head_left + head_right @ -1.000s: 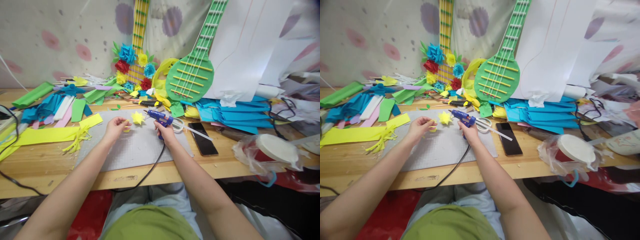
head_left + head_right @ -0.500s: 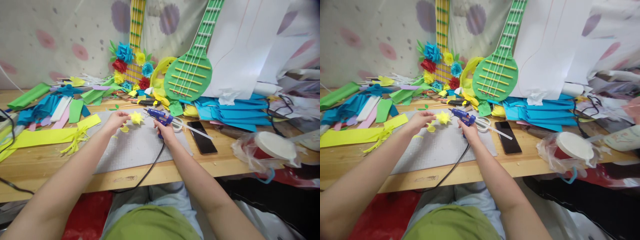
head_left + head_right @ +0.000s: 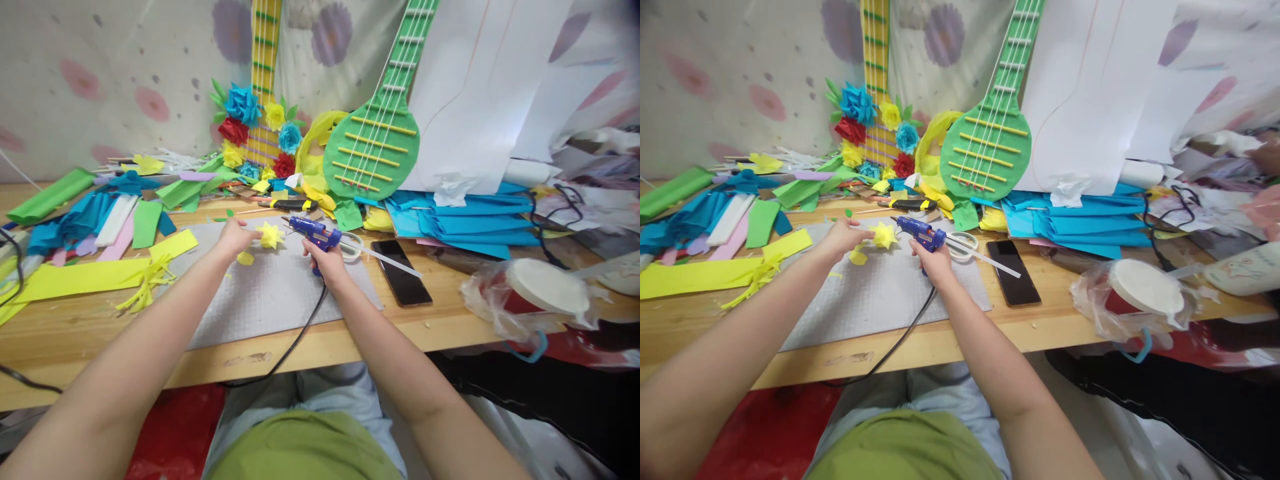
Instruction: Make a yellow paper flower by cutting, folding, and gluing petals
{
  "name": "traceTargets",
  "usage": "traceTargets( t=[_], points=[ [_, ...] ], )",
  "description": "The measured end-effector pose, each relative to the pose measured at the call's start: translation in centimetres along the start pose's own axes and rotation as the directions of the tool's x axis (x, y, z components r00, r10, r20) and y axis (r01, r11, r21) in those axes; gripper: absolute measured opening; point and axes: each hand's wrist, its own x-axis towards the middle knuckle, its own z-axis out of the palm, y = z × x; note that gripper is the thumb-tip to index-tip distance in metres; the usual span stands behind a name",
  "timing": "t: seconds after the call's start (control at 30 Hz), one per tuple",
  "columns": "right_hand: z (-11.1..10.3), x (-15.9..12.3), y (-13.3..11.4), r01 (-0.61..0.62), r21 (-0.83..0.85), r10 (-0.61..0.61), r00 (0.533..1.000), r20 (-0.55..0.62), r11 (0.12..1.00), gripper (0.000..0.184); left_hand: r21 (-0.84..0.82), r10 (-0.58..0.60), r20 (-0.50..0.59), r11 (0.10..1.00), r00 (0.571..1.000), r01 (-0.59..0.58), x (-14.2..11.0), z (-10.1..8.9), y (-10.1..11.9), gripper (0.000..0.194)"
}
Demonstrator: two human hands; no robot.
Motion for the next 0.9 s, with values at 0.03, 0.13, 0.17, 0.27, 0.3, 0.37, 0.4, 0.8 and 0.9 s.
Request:
traceTargets(
  t=[0.03, 0.13, 0.17, 0.27, 0.3, 0.37, 0.4, 0.8, 0.9],
  points=[
    [0.0, 0.01, 0.02, -0.001, -0.006, 0.001, 1.0, -0.001, 1.0, 0.03, 0.056, -0.033, 0.0, 0.998, 0.999, 0.033, 0.1, 0.02, -0.16, 0.048],
    [-0.01, -0.03, -0.05, -0.005, -0.012, 0.005, 1.0, 0.001, 1.0, 0.03, 0.157, -0.05, -0.006, 0.986, 0.999, 0.05, 0.1, 0.06, -0.22, 0.049],
    [-0.02, -0.05, -0.09, -0.006, -0.012, 0.006, 1.0, -0.001, 1.0, 0.029, 0.186, -0.043, -0.003, 0.982, 0.999, 0.043, 0.05, 0.07, -0.15, 0.05],
    [-0.01, -0.12, -0.18, -0.006, -0.01, 0.006, 1.0, -0.003, 1.0, 0.029, 0.303, -0.025, 0.013, 0.953, 1.0, 0.02, -0.08, 0.09, 0.04, 0.053],
    [0.0, -0.13, -0.19, -0.006, -0.008, 0.006, 1.0, -0.002, 1.0, 0.029, 0.346, -0.017, 0.018, 0.938, 1.0, 0.01, -0.09, 0.08, 0.07, 0.054],
    [0.03, -0.17, -0.2, -0.007, -0.007, 0.007, 1.0, 0.0, 1.0, 0.029, 0.425, -0.001, 0.029, 0.905, 1.0, -0.011, -0.07, 0.05, 0.06, 0.055],
    [0.04, -0.19, -0.21, -0.01, -0.009, 0.01, 1.0, 0.0, 1.0, 0.029, 0.454, 0.008, 0.033, 0.891, 0.999, -0.022, -0.05, 0.03, 0.03, 0.055],
    [0.09, -0.2, -0.33, -0.019, -0.023, 0.019, 1.0, -0.013, 1.0, 0.028, 0.439, 0.034, -0.03, 0.898, 0.999, -0.018, 0.61, -0.12, -0.48, 0.055],
    [0.1, -0.13, -0.44, -0.045, -0.007, 0.044, 0.998, -0.039, 0.999, 0.029, 0.44, 0.074, -0.054, 0.897, 0.996, -0.043, 0.3, 0.33, 0.07, 0.065]
  ],
)
